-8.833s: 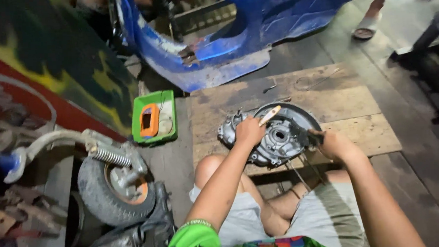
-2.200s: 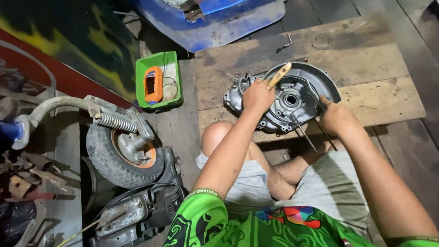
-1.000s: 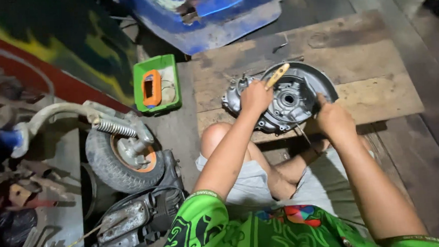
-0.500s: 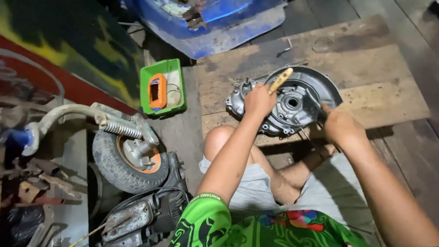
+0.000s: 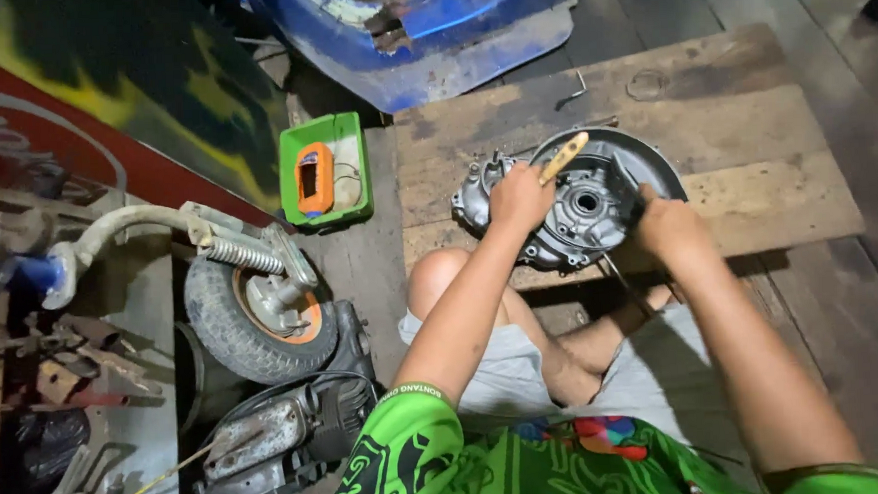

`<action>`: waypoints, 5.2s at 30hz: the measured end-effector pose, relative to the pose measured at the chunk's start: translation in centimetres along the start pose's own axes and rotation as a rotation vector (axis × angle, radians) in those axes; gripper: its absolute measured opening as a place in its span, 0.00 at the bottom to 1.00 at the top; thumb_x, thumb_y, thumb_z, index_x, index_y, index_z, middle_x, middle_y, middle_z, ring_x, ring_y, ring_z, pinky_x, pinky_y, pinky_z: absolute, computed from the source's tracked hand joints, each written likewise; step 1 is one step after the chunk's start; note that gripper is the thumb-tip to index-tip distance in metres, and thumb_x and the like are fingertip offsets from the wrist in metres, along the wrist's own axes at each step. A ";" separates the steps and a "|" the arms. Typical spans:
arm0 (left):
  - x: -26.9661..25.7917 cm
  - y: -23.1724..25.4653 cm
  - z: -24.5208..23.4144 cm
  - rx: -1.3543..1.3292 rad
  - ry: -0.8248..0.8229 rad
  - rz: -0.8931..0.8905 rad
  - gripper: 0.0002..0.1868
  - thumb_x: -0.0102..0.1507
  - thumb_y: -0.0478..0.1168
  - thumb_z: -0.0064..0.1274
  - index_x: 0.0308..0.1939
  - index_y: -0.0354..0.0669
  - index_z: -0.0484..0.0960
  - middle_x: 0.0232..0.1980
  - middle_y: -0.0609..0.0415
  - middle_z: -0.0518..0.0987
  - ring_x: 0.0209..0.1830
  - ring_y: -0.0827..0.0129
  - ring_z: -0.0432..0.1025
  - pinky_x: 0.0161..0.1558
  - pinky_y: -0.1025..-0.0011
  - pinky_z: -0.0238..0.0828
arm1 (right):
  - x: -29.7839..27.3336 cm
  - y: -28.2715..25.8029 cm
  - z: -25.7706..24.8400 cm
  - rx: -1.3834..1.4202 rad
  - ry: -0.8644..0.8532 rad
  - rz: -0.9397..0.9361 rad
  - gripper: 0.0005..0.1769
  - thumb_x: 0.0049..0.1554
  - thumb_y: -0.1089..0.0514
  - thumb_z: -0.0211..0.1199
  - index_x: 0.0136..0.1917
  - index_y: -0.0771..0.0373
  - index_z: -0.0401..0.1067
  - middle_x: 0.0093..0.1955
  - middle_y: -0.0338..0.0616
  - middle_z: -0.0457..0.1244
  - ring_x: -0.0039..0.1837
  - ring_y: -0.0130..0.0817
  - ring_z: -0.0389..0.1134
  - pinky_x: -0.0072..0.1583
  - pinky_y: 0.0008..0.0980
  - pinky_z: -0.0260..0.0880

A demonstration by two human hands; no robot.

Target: The person is cleaning a motorcycle engine casing using a brush and a small scraper tool to remove dirt and old gasket material.

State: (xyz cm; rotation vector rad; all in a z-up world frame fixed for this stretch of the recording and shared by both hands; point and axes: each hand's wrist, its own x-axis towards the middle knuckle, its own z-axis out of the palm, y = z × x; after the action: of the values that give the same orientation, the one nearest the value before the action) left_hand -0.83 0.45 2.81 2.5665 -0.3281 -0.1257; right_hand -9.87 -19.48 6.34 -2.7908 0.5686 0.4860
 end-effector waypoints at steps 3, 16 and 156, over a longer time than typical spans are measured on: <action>0.4 0.1 -0.2 -0.010 0.005 0.002 0.20 0.61 0.51 0.47 0.41 0.39 0.85 0.43 0.42 0.80 0.44 0.35 0.79 0.48 0.43 0.78 | -3.3 -0.3 -3.2 -0.011 -0.064 -0.002 0.31 0.66 0.59 0.35 0.73 0.60 0.72 0.56 0.74 0.71 0.63 0.67 0.72 0.58 0.63 0.72; 0.5 0.2 0.3 -0.009 -0.020 0.006 0.17 0.60 0.49 0.49 0.41 0.40 0.85 0.42 0.43 0.80 0.44 0.36 0.80 0.48 0.43 0.78 | -2.3 0.5 -2.0 -0.016 -0.079 -0.060 0.29 0.65 0.65 0.36 0.74 0.66 0.67 0.54 0.77 0.70 0.60 0.69 0.72 0.58 0.62 0.74; 1.1 -1.0 1.3 -0.105 0.124 -0.029 0.23 0.65 0.54 0.44 0.53 0.42 0.79 0.44 0.40 0.81 0.44 0.37 0.80 0.47 0.44 0.77 | 1.8 5.8 9.3 0.087 0.409 -0.305 0.21 0.61 0.43 0.62 0.40 0.64 0.78 0.32 0.60 0.68 0.42 0.61 0.74 0.41 0.52 0.74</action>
State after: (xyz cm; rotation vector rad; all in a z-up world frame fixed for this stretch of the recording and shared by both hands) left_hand 0.24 0.33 1.16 2.4628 -0.2317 0.0057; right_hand -13.27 -22.40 -3.84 -2.8301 0.2208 -0.1719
